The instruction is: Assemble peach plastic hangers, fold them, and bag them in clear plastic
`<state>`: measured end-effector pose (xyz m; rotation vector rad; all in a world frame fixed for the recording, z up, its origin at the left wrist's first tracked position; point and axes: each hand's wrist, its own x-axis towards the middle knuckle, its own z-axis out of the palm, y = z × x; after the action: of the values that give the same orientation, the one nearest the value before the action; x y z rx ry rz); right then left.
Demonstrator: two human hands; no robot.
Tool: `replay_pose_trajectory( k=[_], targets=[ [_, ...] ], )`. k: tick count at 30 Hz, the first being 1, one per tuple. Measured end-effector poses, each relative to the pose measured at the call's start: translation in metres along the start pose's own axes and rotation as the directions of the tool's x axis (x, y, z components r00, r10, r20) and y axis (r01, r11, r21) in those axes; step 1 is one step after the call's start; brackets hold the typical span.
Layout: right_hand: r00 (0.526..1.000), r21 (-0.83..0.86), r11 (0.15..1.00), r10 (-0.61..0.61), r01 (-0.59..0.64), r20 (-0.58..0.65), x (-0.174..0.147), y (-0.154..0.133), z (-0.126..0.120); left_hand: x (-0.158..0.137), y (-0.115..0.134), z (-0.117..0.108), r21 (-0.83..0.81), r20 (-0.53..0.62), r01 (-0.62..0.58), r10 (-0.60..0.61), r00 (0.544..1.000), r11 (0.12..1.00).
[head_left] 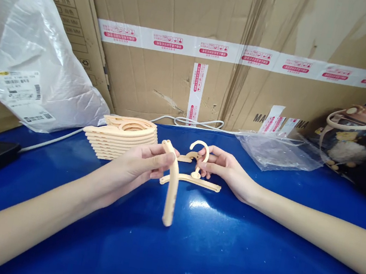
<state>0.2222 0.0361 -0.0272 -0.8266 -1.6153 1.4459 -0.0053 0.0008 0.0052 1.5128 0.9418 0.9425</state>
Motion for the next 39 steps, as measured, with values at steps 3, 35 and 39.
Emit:
replay_pose_trajectory(
  k=[3,35,39],
  targets=[
    [1.000,0.000,1.000,0.011,-0.011,0.001,0.000,0.001,0.000,0.000,0.002,0.002,0.065,-0.002,-0.032,0.032,0.999,0.997],
    [0.999,0.064,0.998,0.032,-0.031,-0.022,0.000,-0.005,-0.001,0.000,-0.027,0.004,0.838,0.360,-0.425,0.238,0.902,0.343],
    [1.000,0.056,0.998,0.020,-0.020,0.004,0.000,-0.003,-0.002,-0.001,-0.029,0.004,0.828,0.368,-0.440,0.256,0.894,0.346]
  ],
)
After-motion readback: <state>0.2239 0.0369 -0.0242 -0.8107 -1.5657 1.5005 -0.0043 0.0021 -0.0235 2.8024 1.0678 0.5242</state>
